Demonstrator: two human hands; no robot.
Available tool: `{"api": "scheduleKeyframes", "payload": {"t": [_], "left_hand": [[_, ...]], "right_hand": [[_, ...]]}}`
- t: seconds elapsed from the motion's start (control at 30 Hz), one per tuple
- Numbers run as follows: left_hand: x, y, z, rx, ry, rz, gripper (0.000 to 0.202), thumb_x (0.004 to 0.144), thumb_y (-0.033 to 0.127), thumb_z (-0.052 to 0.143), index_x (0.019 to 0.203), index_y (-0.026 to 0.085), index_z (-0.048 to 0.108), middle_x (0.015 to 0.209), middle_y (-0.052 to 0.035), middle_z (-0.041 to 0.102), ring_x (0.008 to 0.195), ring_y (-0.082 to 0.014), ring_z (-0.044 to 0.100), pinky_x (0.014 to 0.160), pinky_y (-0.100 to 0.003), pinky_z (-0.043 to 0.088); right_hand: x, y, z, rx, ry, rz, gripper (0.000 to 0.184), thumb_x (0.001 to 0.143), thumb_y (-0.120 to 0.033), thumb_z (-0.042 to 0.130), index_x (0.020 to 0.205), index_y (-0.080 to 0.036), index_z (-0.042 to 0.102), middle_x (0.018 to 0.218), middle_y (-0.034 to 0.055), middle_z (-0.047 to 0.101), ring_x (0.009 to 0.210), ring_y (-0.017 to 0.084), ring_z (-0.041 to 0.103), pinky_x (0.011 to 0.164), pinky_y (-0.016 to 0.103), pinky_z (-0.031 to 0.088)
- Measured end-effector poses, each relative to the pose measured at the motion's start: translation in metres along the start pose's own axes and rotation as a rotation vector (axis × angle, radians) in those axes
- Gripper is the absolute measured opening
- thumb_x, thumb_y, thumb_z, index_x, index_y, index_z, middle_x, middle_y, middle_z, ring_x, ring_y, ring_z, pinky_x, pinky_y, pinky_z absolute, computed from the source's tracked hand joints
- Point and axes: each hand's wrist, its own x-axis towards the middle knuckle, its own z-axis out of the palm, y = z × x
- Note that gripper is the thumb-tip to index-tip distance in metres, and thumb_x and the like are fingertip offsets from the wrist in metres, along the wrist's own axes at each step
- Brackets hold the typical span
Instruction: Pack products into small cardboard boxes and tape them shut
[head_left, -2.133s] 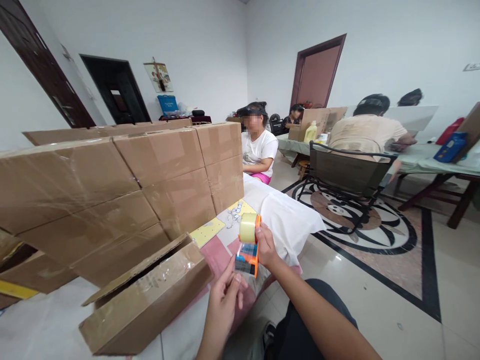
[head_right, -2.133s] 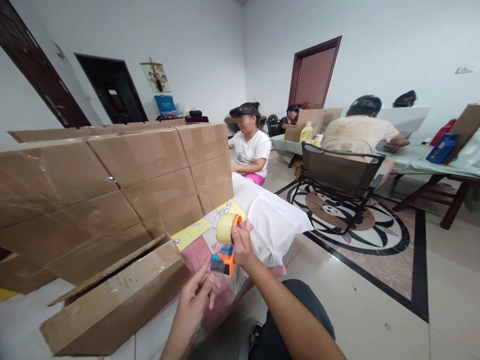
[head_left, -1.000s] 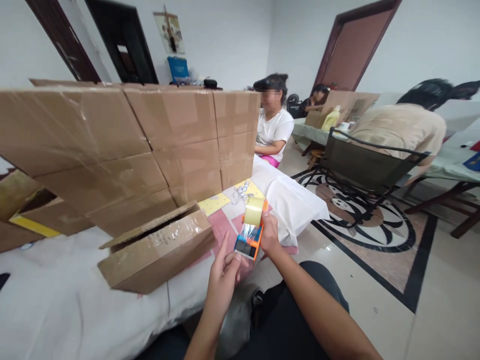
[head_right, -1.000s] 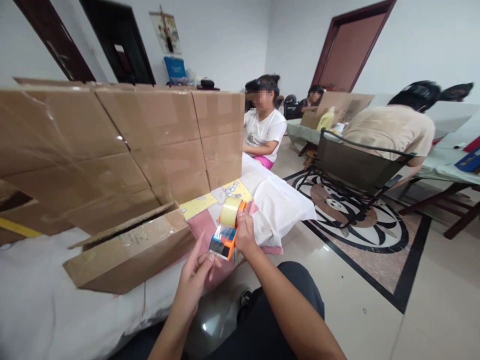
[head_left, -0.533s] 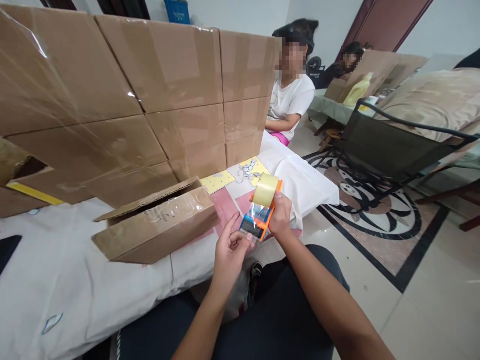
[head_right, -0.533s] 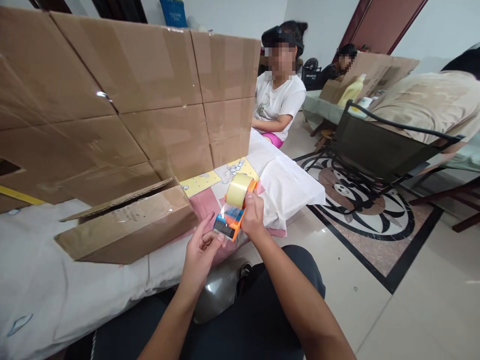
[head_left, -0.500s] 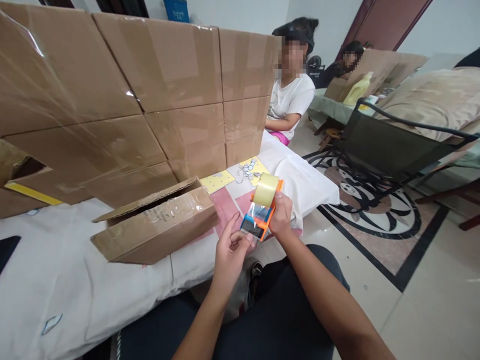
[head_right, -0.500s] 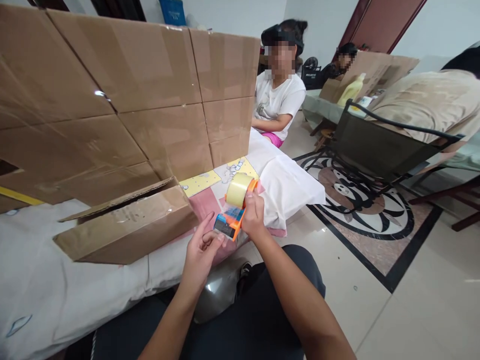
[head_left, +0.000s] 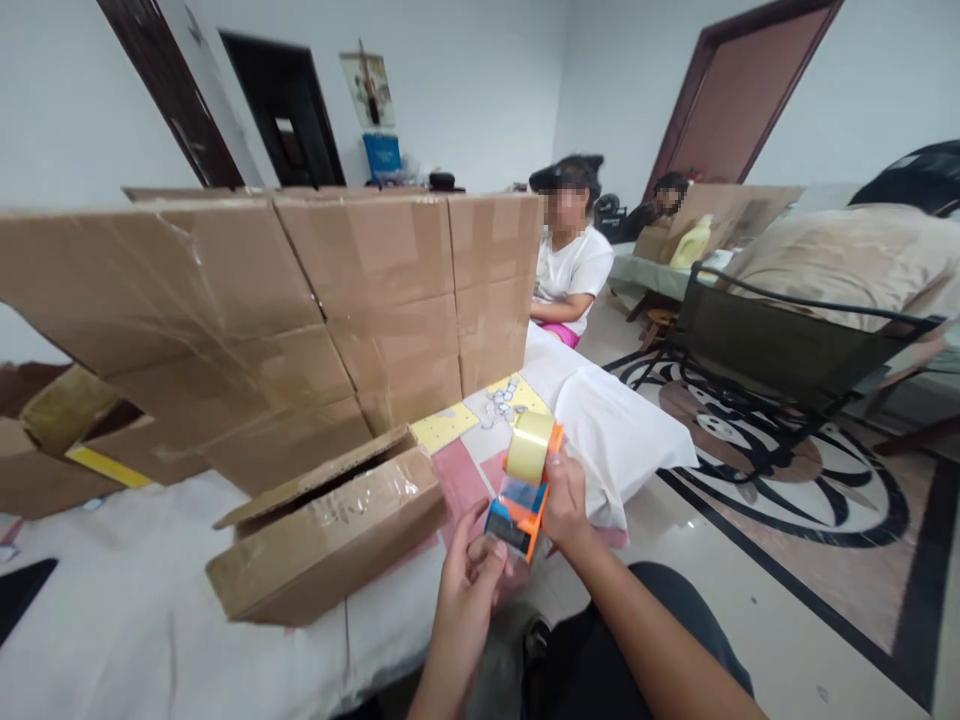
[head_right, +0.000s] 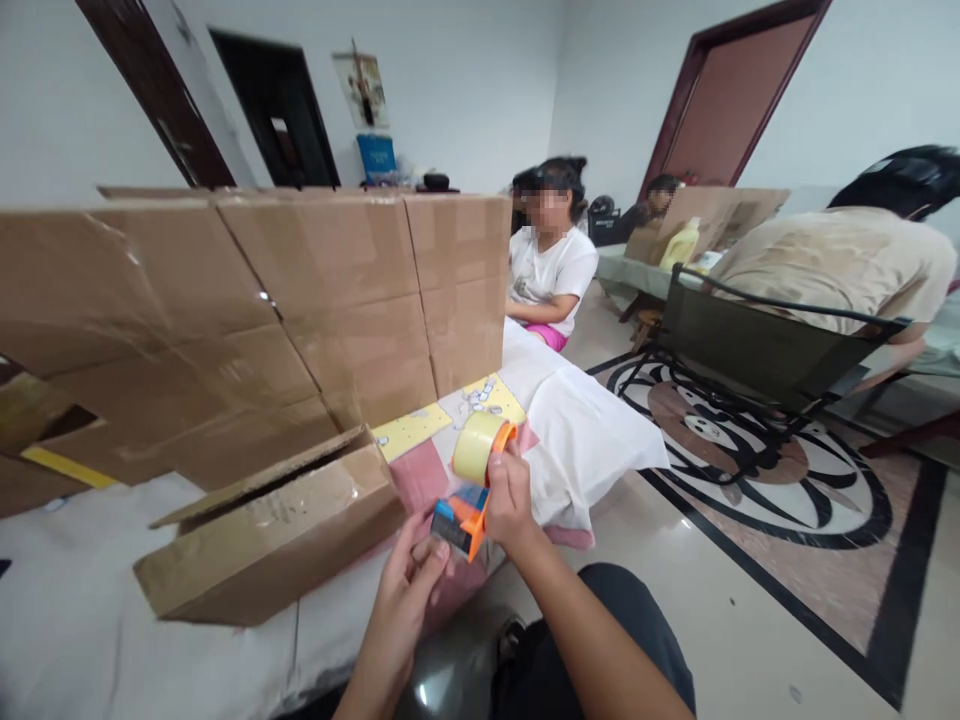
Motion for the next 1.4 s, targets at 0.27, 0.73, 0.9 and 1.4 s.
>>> {"api": "scheduleKeyframes", "payload": {"t": [0.27, 0.73, 0.9, 1.4], "left_hand": [[0.004, 0.001, -0.002, -0.005, 0.071, 0.038, 0.070, 0.070, 0.061, 0.077, 0.124, 0.020, 0.057, 0.061, 0.0030, 0.058, 0.046, -0.0069, 0.036, 0.045, -0.019, 0.024], [0.003, -0.009, -0.005, -0.050, 0.087, 0.020, 0.071, 0.058, 0.062, 0.085, 0.111, 0.021, 0.061, 0.055, 0.0040, 0.056, 0.057, -0.0153, 0.055, 0.058, -0.025, 0.042], [0.001, -0.012, -0.009, -0.027, 0.105, -0.011, 0.072, 0.054, 0.059, 0.089, 0.110, 0.020, 0.063, 0.068, -0.0001, 0.066, 0.062, -0.0152, 0.060, 0.063, -0.025, 0.047], [0.004, -0.016, -0.007, -0.043, 0.118, 0.031, 0.072, 0.049, 0.063, 0.088, 0.101, 0.019, 0.062, 0.060, 0.0023, 0.061, 0.055, -0.0135, 0.055, 0.058, -0.024, 0.044]], "right_hand": [[0.005, -0.005, 0.009, 0.042, 0.134, -0.098, 0.050, 0.101, -0.051, 0.032, 0.060, -0.024, 0.042, 0.057, 0.0003, 0.047, 0.059, 0.019, 0.047, 0.074, 0.040, 0.046], [-0.004, -0.008, 0.001, 0.051, 0.104, -0.253, 0.049, 0.103, -0.042, 0.029, 0.065, -0.024, 0.054, 0.064, 0.0036, 0.055, 0.070, 0.023, 0.055, 0.082, 0.042, 0.048], [-0.007, -0.013, -0.003, 0.034, 0.127, -0.240, 0.050, 0.102, -0.044, 0.030, 0.066, -0.024, 0.059, 0.067, 0.0051, 0.058, 0.074, 0.023, 0.056, 0.081, 0.042, 0.049], [-0.010, -0.019, -0.006, 0.039, 0.201, -0.260, 0.049, 0.101, -0.043, 0.033, 0.069, -0.023, 0.064, 0.065, 0.0037, 0.058, 0.070, 0.020, 0.056, 0.081, 0.038, 0.051]]}}
